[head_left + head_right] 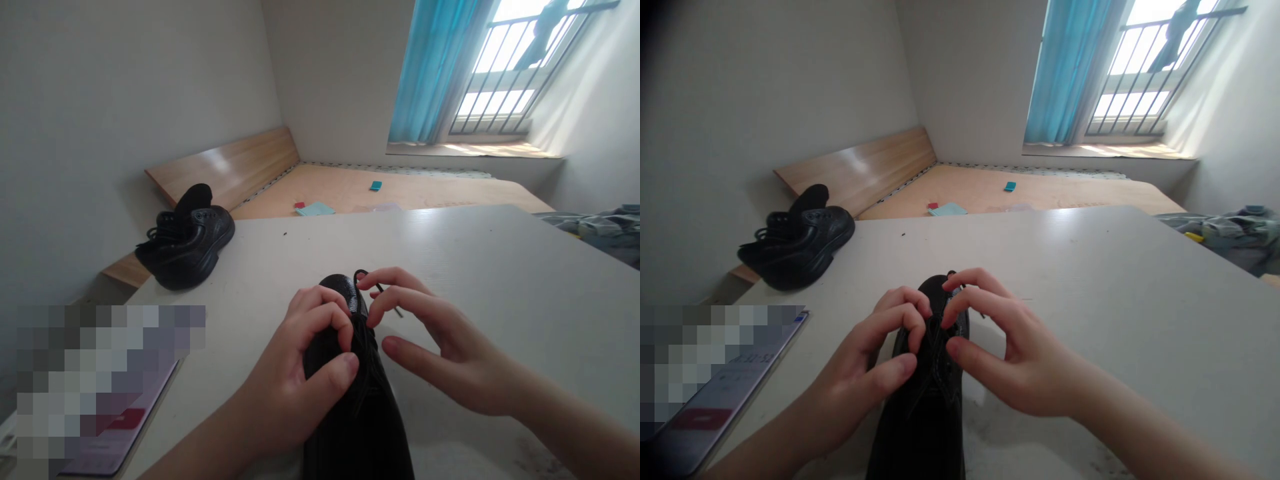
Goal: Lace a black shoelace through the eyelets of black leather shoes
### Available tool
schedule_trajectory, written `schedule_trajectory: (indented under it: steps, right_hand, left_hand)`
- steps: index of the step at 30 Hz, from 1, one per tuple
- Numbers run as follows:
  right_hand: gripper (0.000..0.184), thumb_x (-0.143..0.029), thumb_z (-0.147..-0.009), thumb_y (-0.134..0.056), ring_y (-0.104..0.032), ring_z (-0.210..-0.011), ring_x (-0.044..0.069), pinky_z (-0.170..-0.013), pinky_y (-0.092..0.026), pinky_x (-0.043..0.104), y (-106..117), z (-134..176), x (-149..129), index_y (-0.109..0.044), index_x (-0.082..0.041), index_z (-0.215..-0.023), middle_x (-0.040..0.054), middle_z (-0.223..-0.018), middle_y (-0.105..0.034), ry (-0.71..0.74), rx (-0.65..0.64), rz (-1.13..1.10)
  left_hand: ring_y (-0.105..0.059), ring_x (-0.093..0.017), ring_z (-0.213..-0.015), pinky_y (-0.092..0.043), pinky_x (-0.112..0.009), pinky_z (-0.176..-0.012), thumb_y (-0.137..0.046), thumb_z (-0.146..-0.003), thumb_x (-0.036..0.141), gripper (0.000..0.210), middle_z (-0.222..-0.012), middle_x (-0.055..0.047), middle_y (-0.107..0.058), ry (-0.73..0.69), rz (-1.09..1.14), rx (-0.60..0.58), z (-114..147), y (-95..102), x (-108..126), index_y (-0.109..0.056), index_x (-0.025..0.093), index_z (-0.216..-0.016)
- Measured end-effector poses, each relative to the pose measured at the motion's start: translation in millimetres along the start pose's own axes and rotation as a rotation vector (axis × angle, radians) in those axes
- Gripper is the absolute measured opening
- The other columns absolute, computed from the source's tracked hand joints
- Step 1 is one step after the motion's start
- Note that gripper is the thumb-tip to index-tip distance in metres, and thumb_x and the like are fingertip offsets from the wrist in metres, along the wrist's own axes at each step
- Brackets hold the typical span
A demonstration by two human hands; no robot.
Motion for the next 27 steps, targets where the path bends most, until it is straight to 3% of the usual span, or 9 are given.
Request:
schedule_trajectory:
  steps: [5, 10, 14, 17, 19, 21, 24, 27]
  right_hand:
    - [0.009, -0.021, -0.088, -0.059, -0.037, -0.137, 0.022, -0.109, -0.037, 0.036, -5.3, 4.7, -14.1, -0.056, -0.025, -0.095, 0.0053, -0.133, -0.048, 0.153, 0.019, 0.316]
    - [0.018, -0.026, -0.083, -0.063, -0.037, -0.135, 0.026, -0.109, -0.039, 0.038, -5.1, 4.6, -22.9, -0.056, -0.022, -0.099, 0.0104, -0.128, -0.052, 0.275, -0.002, 0.402]
    - [0.026, -0.029, -0.08, -0.066, -0.035, -0.135, 0.026, -0.11, -0.039, 0.036, -10.0, 5.8, -27.1, -0.058, -0.022, -0.104, 0.0105, -0.133, -0.049, 0.298, -0.039, 0.391]
    - [0.028, -0.027, -0.078, -0.068, -0.028, -0.139, 0.028, -0.111, -0.039, 0.04, -12.8, 8.7, -28.0, -0.059, -0.024, -0.105, 0.0086, -0.14, -0.044, 0.283, -0.038, 0.424]
    - [0.031, -0.025, -0.077, -0.067, -0.024, -0.141, 0.029, -0.112, -0.037, 0.043, -13.4, 10.6, -29.3, -0.058, -0.024, -0.107, 0.0084, -0.144, -0.042, 0.279, -0.025, 0.441]
    - [0.034, -0.021, -0.075, -0.067, -0.024, -0.141, 0.029, -0.112, -0.037, 0.044, -14.4, 11.3, -30.6, -0.056, -0.023, -0.107, 0.0098, -0.144, -0.041, 0.264, -0.033, 0.445]
    - [0.035, -0.015, -0.071, -0.063, -0.031, -0.137, 0.028, -0.113, -0.037, 0.041, -17.0, 9.7, -31.0, -0.054, -0.019, -0.104, 0.0137, -0.136, -0.046, 0.22, -0.064, 0.391]
    - [0.037, -0.01, -0.068, -0.058, -0.037, -0.131, 0.026, -0.11, -0.041, 0.037, -19.6, 7.0, -29.4, -0.052, -0.018, -0.104, 0.0146, -0.127, -0.048, 0.18, -0.084, 0.282]
  left_hand:
    - [-0.047, -0.024, -0.103, -0.04, -0.037, -0.092, -0.053, -0.065, 0.011, 0.012, -0.1, -0.004, -0.053, -0.065, -0.2, 0.042, 2.8, -3.2, 5.3, -0.049, 0.021, -0.071]
    - [-0.049, -0.026, -0.105, -0.043, -0.039, -0.091, -0.051, -0.066, 0.02, 0.003, -0.109, -0.005, -0.053, 0.079, 0.042, -0.026, -0.1, -4.3, -6.2, -0.051, 0.02, -0.064]
    - [-0.048, -0.031, -0.111, -0.048, -0.04, -0.083, -0.055, -0.067, 0.031, 0.015, -0.117, -0.007, -0.053, 0.13, 0.202, -0.151, -1.3, -1.4, -9.1, -0.053, 0.02, -0.057]
    - [-0.053, -0.028, -0.096, -0.049, -0.043, -0.085, -0.058, -0.073, 0.039, 0.033, -0.1, -0.008, -0.057, 0.112, 0.284, -0.18, 0.4, 2.6, -6.7, -0.047, 0.02, -0.049]
    - [-0.053, -0.023, -0.079, -0.051, -0.044, -0.086, -0.059, -0.079, 0.049, 0.048, -0.087, -0.008, -0.055, 0.119, 0.363, -0.162, 1.8, 4.2, -6.3, -0.04, 0.019, -0.046]
    - [-0.052, -0.02, -0.074, -0.053, -0.043, -0.082, -0.056, -0.082, 0.059, 0.06, -0.085, -0.007, -0.054, 0.124, 0.475, -0.11, 2.2, 6.1, -6.2, -0.032, 0.019, -0.045]
    - [-0.056, -0.021, -0.085, -0.056, -0.041, -0.08, -0.048, -0.087, 0.067, 0.07, -0.093, -0.006, -0.055, 0.125, 0.626, 0.016, -0.5, 12.4, -7.5, -0.023, 0.017, -0.044]
    - [-0.058, -0.022, -0.095, -0.055, -0.043, -0.09, -0.038, -0.094, 0.061, 0.072, -0.088, -0.006, -0.053, 0.134, 0.739, 0.157, -6.3, 24.7, -11.0, -0.012, 0.016, -0.044]
Point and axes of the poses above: each hand's wrist, its own z-axis away from the middle knuckle, its own y-axis out of the back of the hand, x = y × z, the point moved 5 cm from there along -z, towards the middle knuckle
